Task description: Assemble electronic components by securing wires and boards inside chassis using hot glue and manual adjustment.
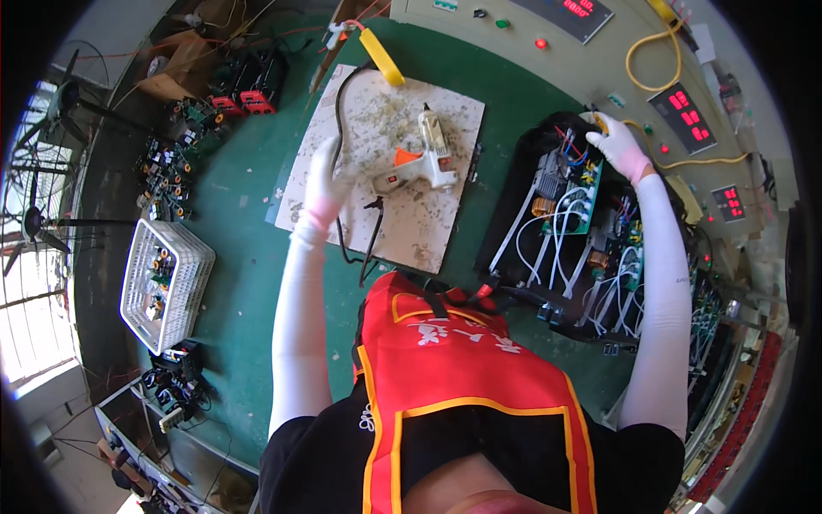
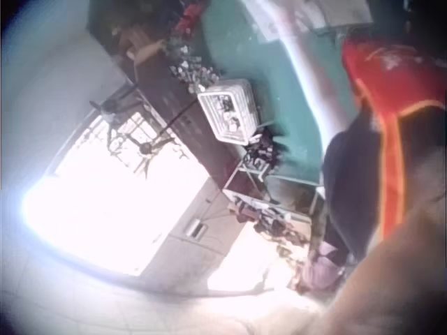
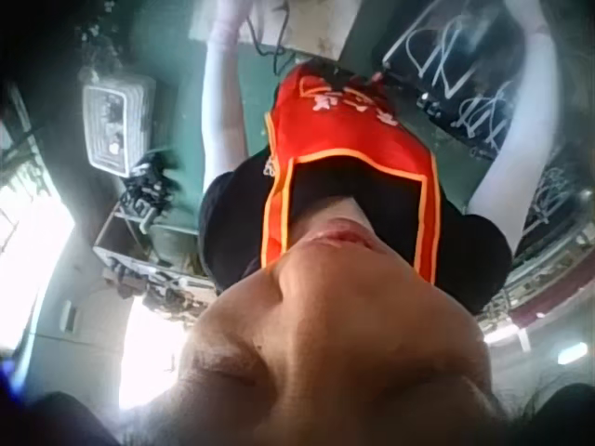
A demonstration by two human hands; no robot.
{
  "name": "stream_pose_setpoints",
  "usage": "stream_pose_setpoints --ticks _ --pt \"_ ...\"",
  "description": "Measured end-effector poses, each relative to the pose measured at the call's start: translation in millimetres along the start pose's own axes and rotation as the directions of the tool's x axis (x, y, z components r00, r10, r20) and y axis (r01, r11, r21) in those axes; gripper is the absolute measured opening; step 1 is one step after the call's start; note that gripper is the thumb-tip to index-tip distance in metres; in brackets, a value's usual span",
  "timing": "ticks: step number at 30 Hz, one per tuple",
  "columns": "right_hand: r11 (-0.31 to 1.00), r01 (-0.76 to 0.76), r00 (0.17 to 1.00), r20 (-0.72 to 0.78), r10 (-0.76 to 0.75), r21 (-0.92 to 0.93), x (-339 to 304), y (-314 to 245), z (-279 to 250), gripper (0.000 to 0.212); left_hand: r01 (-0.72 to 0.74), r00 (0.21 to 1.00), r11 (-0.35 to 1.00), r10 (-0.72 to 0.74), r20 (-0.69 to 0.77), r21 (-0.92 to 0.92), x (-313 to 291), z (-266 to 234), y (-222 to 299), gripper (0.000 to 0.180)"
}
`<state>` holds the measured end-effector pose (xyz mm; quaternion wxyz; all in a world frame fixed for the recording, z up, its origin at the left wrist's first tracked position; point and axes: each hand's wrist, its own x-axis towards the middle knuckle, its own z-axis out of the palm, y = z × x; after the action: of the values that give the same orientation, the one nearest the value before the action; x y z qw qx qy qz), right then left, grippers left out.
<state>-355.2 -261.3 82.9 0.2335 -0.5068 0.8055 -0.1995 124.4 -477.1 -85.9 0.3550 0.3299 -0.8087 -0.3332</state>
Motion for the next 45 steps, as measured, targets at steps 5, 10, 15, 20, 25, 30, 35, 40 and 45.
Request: stream_pose_setpoints --ticks 5,10,15,20,25,30,35,40,45 --pt "0.998 -0.024 0.999 0.026 0.025 -0.053 5.0 -5.5 1.9 0.053 0.200 0.973 0.963 -0.217 -0.081 -0.179 -19.3 -46.4 -7.1 0.036" --pt "0.999 0.005 1.000 0.017 -0.004 -0.034 7.7 1.0 2.3 0.054 0.180 0.984 0.976 -0.178 0.028 -0.126 -26.4 -20.9 20.3 0.031" --pt "0.998 0.054 0.999 0.004 -0.054 -0.033 3.7 11.7 1.7 0.049 0.002 0.998 0.979 -0.014 0.056 0.202 -21.8 10.5 42.9 0.036" --pt "0.995 -0.003 1.000 0.029 0.006 -0.104 1.7 -23.4 -2.5 0.050 0.039 0.923 0.800 -0.258 0.284 0.598 -2.2 47.6 89.7 0.072" --pt "0.998 -0.009 1.000 0.016 0.010 -0.057 -3.1 -14.4 -2.8 0.051 -0.091 0.949 0.716 -0.150 0.279 0.692 -1.8 75.0 83.7 0.083" --pt "0.996 -0.078 0.993 0.087 0.082 -0.046 3.0 -18.6 -5.9 0.053 -0.108 0.874 0.707 -0.266 0.405 0.698 12.1 74.3 76.9 0.079" --pt "0.999 -0.040 0.994 0.103 0.041 -0.009 5.3 -25.7 -8.8 0.063 -0.039 0.891 0.746 -0.276 0.362 0.665 12.4 82.7 63.9 0.073" --pt "0.996 -0.083 0.993 0.078 0.084 -0.019 4.9 -28.6 -7.0 0.057 0.017 0.945 0.779 -0.217 0.245 0.626 3.1 88.1 59.3 0.061" --pt "0.986 -0.162 0.985 0.066 0.160 0.041 -2.8 -28.5 -8.3 0.061 0.035 0.915 0.784 -0.275 0.296 0.620 5.3 90.0 60.8 0.066"
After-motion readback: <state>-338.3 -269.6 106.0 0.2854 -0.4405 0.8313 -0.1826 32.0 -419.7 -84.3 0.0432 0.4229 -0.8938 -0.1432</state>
